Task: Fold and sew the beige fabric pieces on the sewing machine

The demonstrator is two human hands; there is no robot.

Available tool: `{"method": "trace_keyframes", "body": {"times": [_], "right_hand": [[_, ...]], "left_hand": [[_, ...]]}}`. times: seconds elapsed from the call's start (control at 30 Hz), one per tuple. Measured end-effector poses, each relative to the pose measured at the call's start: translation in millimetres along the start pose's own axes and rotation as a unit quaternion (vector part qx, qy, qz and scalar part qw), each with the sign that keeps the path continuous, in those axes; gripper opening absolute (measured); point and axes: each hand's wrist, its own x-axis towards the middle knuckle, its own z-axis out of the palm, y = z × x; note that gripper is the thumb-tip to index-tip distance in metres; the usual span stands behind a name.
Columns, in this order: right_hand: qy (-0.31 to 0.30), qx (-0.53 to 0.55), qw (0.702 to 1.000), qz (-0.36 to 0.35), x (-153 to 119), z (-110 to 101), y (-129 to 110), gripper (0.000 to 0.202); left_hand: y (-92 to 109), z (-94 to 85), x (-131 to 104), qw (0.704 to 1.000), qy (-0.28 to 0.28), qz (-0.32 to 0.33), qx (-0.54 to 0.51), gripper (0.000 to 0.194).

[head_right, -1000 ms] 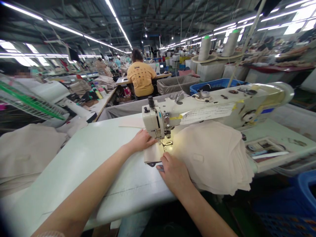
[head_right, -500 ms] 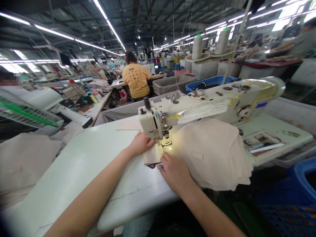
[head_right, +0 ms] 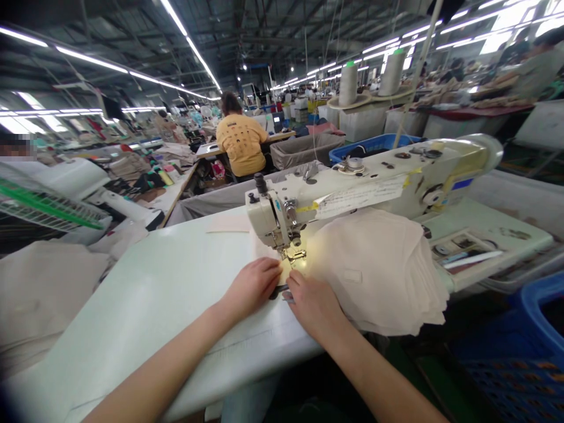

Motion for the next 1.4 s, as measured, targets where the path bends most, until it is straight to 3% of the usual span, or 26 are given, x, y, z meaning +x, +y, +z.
{"method": "trace_keyframes", "body": {"times": [0.13,0.27,0.57,0.77,1.13,1.27,1.4], "right_hand": [[-0.009,-0.001,1.0,-0.001,-2.6,1.8,0.9,0.021],[-0.009,-0.009,1.0,0.005,2.6,1.8,1.2,0.021],[0.014,-0.005,1.0,0.005,26.7,-4.1,4.1,0.021],[0.004,0.006,1.0,0.015,26.5,-2.9,4.9,0.024],[-0.022,0.022,0.999,0.023,18.8,-7.0,0.5,0.032],[-0.013,0.017,0.999,0.023,17.1,-7.9,-0.6,0.03],[-0.004,0.031,0.999,0.02,12.9,-8.0,0.1,0.029]], "left_hand": [[14.1,-0.3,-21.9,0.996,0.008,0.081,-0.049,0.026],[7.3,-1.8,-20.7,0.993,0.008,0.096,-0.063,0.026],[-20.5,-1.8,2.4,0.994,0.019,0.086,-0.067,0.028],[-34.2,0.5,11.8,0.994,0.023,0.081,-0.076,0.032],[-32.1,9.7,5.2,0.994,0.053,0.067,-0.064,0.035],[-34.0,10.3,3.2,0.995,0.069,0.032,-0.061,0.033],[-28.2,2.4,-1.2,0.999,0.045,-0.002,-0.03,0.028]]}}
